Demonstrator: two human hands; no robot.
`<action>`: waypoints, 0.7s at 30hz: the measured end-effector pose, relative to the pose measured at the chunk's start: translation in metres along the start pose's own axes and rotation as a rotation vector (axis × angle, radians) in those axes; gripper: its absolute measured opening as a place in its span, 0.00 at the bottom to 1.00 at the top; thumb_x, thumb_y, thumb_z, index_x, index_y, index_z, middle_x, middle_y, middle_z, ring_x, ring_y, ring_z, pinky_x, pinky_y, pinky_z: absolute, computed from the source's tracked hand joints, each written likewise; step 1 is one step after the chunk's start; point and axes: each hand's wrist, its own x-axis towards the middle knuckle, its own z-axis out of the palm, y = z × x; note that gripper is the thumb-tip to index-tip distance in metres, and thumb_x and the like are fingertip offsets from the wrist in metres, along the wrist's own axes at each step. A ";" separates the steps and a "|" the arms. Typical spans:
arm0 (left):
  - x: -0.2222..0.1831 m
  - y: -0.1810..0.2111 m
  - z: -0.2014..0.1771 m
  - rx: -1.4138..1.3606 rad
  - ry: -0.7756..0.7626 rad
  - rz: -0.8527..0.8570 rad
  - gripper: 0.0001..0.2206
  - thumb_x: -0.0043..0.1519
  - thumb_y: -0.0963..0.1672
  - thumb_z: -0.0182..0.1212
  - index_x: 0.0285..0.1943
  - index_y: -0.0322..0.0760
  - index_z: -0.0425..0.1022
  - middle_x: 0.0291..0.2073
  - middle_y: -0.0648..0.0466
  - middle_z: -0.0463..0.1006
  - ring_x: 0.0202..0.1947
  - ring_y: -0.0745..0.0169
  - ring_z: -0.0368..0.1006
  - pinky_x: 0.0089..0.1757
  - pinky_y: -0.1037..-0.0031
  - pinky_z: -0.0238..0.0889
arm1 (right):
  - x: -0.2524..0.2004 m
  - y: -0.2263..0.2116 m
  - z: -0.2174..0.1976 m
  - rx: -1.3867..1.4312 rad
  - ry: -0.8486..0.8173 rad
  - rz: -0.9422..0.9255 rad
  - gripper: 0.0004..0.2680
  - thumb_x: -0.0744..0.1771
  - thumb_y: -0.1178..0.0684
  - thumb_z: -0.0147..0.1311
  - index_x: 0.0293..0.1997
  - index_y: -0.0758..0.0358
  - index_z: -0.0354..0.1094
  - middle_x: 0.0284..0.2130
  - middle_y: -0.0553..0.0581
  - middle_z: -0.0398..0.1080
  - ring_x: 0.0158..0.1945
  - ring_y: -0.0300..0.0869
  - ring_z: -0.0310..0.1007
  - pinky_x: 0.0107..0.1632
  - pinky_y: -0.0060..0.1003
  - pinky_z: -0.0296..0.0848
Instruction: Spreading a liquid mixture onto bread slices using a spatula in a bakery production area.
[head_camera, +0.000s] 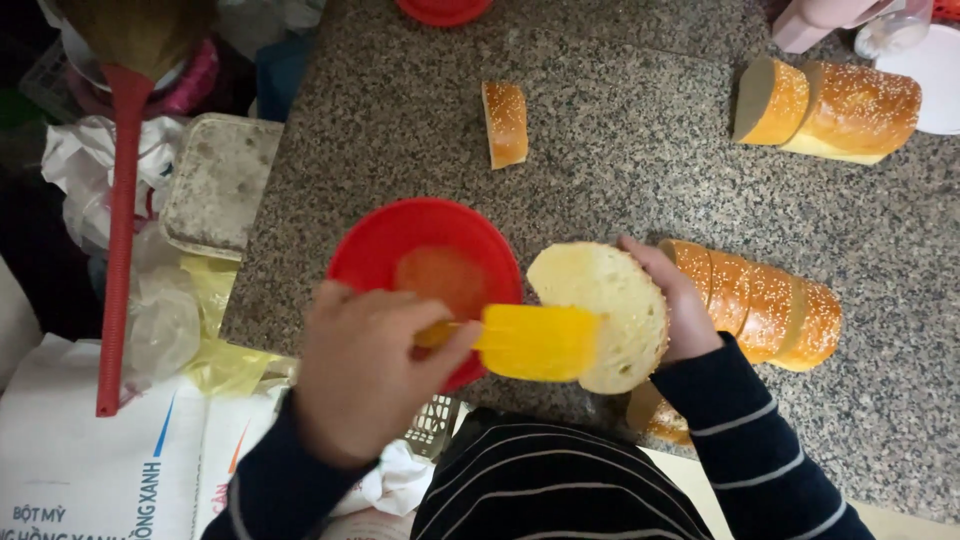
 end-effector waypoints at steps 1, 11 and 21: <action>-0.002 -0.009 0.002 0.009 -0.049 -0.090 0.21 0.71 0.61 0.57 0.36 0.56 0.89 0.25 0.65 0.87 0.24 0.62 0.78 0.51 0.51 0.56 | 0.002 0.000 -0.004 0.063 0.008 -0.014 0.19 0.71 0.34 0.53 0.55 0.59 0.78 0.47 0.66 0.83 0.48 0.63 0.84 0.53 0.56 0.82; -0.009 -0.003 0.011 0.078 0.146 -0.018 0.21 0.73 0.59 0.56 0.34 0.55 0.85 0.25 0.63 0.85 0.25 0.60 0.77 0.52 0.48 0.57 | 0.017 0.008 -0.013 0.146 -0.064 -0.076 0.19 0.69 0.33 0.60 0.48 0.62 0.80 0.39 0.67 0.84 0.42 0.62 0.86 0.47 0.57 0.86; -0.012 -0.012 0.015 0.019 0.086 -0.090 0.21 0.71 0.61 0.57 0.37 0.56 0.88 0.27 0.63 0.87 0.27 0.61 0.78 0.54 0.48 0.55 | 0.003 -0.003 -0.005 0.160 0.030 -0.111 0.21 0.70 0.33 0.55 0.58 0.60 0.79 0.48 0.68 0.83 0.48 0.63 0.84 0.48 0.58 0.82</action>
